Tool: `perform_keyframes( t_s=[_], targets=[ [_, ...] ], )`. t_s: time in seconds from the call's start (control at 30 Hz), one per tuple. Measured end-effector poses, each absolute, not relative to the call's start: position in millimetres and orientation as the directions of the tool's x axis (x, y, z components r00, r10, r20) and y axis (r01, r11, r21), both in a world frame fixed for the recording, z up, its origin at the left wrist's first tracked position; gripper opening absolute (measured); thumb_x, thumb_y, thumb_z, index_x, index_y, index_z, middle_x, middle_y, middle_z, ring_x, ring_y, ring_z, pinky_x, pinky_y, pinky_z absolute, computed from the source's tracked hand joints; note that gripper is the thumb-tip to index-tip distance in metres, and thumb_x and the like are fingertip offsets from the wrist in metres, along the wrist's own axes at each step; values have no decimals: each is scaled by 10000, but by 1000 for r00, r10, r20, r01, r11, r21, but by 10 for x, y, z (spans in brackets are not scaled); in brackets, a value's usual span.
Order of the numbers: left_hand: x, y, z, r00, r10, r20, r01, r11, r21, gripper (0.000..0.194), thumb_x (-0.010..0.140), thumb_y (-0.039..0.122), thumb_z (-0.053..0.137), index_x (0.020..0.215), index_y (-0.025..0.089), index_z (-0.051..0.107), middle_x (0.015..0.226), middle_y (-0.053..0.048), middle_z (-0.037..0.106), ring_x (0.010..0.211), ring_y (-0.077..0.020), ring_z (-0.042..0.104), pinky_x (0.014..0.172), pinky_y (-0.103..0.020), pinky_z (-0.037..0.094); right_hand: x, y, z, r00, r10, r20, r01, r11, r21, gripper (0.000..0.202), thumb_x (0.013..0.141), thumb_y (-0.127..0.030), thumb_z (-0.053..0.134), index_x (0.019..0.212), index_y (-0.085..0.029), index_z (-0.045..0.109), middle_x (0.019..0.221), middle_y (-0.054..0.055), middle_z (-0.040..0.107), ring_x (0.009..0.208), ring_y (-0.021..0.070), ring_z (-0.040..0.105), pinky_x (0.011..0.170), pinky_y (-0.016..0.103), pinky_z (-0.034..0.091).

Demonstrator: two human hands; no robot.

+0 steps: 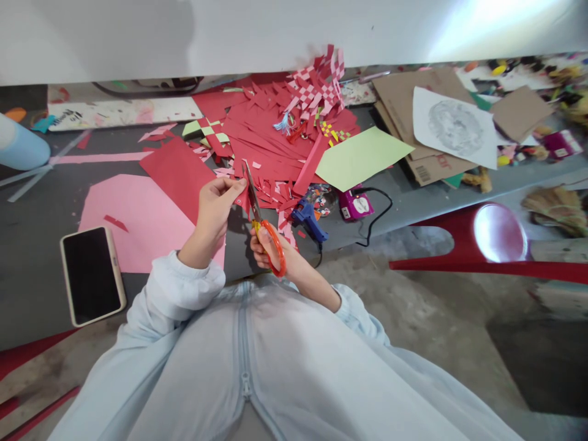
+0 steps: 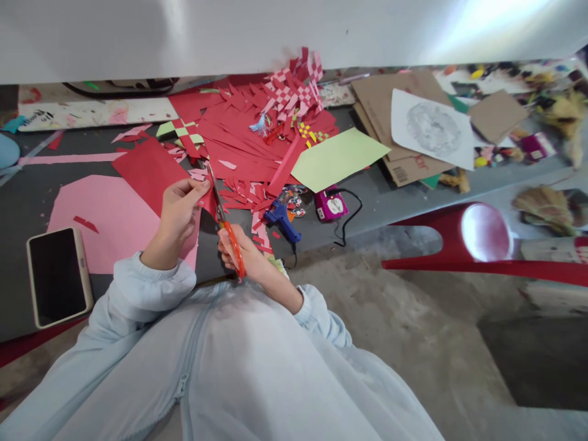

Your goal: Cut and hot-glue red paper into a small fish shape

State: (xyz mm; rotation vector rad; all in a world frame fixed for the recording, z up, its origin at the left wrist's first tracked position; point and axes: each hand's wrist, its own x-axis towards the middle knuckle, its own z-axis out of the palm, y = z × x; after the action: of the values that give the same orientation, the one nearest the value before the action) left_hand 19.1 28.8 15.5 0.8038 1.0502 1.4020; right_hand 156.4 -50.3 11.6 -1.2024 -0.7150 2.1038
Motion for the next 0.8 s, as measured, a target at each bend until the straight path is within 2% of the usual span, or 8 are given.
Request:
perform_keyframes(
  t_s=[0.23, 0.53, 0.8],
  targets=[
    [200, 284, 160, -119, 988, -102, -370, 51, 928, 413, 570, 482, 921, 570, 178, 642, 543, 47, 536, 540, -65, 458, 555, -221, 385, 1579, -516, 35, -417, 722, -553, -220, -670, -709, 610, 676, -755, 706, 725, -259, 355, 540, -98, 365, 409, 59, 237, 409, 215, 161],
    [206, 285, 160, -122, 986, -117, -362, 66, 930, 420, 549, 497, 922, 554, 185, 641, 508, 59, 507, 509, -57, 434, 566, -220, 416, 1628, -561, 75, -386, 776, -499, -131, -582, -803, 578, 748, -793, 619, 839, -267, 397, 611, -80, 476, 415, 76, 411, 365, 203, 269],
    [188, 297, 155, -112, 986, -120, -351, 74, 933, 415, 554, 500, 921, 562, 180, 658, 522, 44, 546, 497, -55, 429, 517, -213, 377, 1650, -559, 75, -397, 770, -500, -183, -600, -779, 581, 740, -778, 639, 899, -263, 420, 603, -103, 473, 403, 68, 423, 341, 184, 290]
  ],
)
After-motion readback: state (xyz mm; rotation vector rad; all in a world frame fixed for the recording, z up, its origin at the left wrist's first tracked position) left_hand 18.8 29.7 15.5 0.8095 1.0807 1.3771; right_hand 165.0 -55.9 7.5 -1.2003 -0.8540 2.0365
